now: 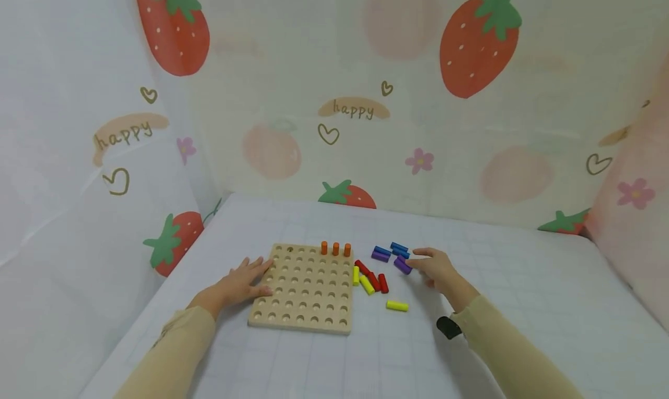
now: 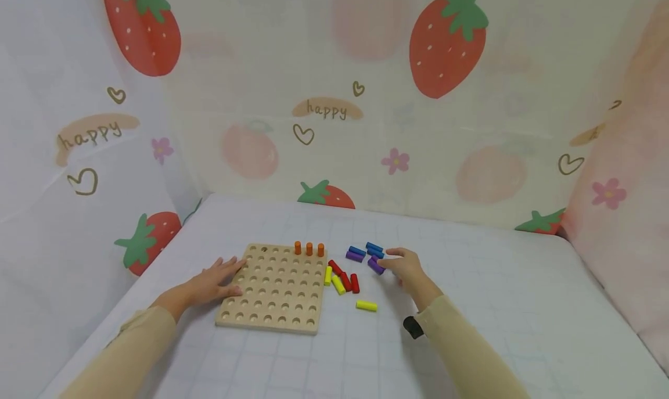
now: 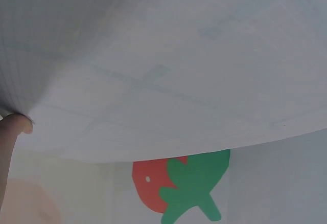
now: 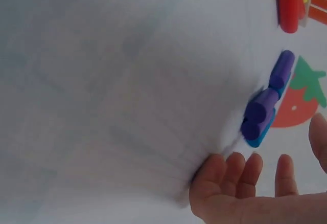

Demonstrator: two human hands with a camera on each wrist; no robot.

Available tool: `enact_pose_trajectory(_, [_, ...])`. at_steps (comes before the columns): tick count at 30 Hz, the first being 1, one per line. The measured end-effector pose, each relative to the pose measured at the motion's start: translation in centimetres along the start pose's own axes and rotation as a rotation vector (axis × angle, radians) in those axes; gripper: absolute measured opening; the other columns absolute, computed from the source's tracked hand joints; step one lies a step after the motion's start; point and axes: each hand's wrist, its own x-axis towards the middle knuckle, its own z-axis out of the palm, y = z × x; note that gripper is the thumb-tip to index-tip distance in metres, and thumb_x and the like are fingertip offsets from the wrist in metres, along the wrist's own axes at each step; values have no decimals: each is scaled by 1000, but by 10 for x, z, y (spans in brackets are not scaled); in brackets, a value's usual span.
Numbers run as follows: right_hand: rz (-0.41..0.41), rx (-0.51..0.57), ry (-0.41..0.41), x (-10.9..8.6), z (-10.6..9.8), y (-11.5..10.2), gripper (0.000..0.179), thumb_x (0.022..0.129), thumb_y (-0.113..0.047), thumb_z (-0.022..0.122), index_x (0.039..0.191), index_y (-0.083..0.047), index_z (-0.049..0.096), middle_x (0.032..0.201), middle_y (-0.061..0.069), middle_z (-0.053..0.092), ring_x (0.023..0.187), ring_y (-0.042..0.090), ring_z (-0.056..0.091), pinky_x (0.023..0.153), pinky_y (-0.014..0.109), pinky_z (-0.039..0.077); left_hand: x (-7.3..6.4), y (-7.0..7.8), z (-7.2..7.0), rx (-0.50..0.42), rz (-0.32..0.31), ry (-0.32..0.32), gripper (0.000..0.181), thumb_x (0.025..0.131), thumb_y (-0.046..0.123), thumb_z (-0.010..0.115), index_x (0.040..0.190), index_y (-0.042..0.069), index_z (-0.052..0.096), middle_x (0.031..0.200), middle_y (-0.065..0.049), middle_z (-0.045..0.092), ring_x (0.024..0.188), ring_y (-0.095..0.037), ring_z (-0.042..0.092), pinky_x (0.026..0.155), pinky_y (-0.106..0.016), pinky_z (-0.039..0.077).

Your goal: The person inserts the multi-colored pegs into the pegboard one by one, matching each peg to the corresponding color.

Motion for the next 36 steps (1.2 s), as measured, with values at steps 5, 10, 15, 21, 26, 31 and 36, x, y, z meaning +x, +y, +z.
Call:
enact_pose_trajectory(5, [46, 2, -39, 4, -7, 0, 59, 88, -23, 73, 139, -7, 49, 116, 13, 51, 95, 23, 44, 68, 26, 36, 2, -3, 1, 9, 13, 3, 91, 88, 53, 62, 151, -1, 26, 153, -33, 18, 140, -56, 3, 105, -73, 6])
enact_pose_trajectory(10, [49, -18, -59, 9, -13, 2, 49, 88, -16, 73, 132, -2, 54, 101, 8, 50, 85, 19, 44, 67, 26, 36, 5, -2, 2, 13, 30, -5, 91, 89, 53, 62, 151, -2, 26, 153, -34, 18, 139, -57, 4, 104, -74, 7])
enact_pose_trajectory(15, [58, -62, -46, 16, -10, 1, 42, 88, -16, 73, 126, -3, 59, 88, 4, 48, 71, 15, 41, 63, 25, 33, 4, 0, 1, 8, 30, -7, 90, 89, 51, 63, 151, -3, 26, 152, -35, 18, 139, -57, 4, 104, -74, 6])
enact_pose_trajectory(21, [92, -131, -18, 27, -5, 2, 37, 85, -20, 76, 117, -6, 63, 86, 4, 47, 73, 17, 40, 64, 26, 32, 2, -1, 0, 15, 34, -5, 90, 89, 51, 63, 150, -4, 26, 152, -36, 18, 138, -59, 4, 102, -75, 7])
enact_pose_trajectory(26, [76, -185, -1, 28, -1, -1, 31, 84, -18, 76, 109, -5, 63, 86, 6, 47, 74, 18, 40, 63, 27, 32, 3, -2, -1, 4, 30, -10, 91, 89, 53, 62, 151, -3, 25, 152, -36, 16, 138, -58, 2, 103, -75, 6])
enact_pose_trajectory(31, [70, -221, 10, 23, 0, -4, 31, 86, -17, 75, 108, -2, 61, 95, 10, 48, 85, 23, 42, 69, 31, 34, 4, -3, 1, -6, 24, -14, 93, 88, 54, 62, 151, -3, 25, 152, -36, 16, 138, -58, 1, 103, -75, 5])
enact_pose_trajectory(36, [93, -211, 21, 25, 2, -4, 36, 85, -15, 76, 113, 1, 59, 99, 12, 48, 88, 24, 42, 71, 31, 35, 4, -3, 0, -6, 8, -18, 92, 89, 54, 61, 152, -2, 23, 153, -35, 15, 139, -57, 0, 104, -74, 4])
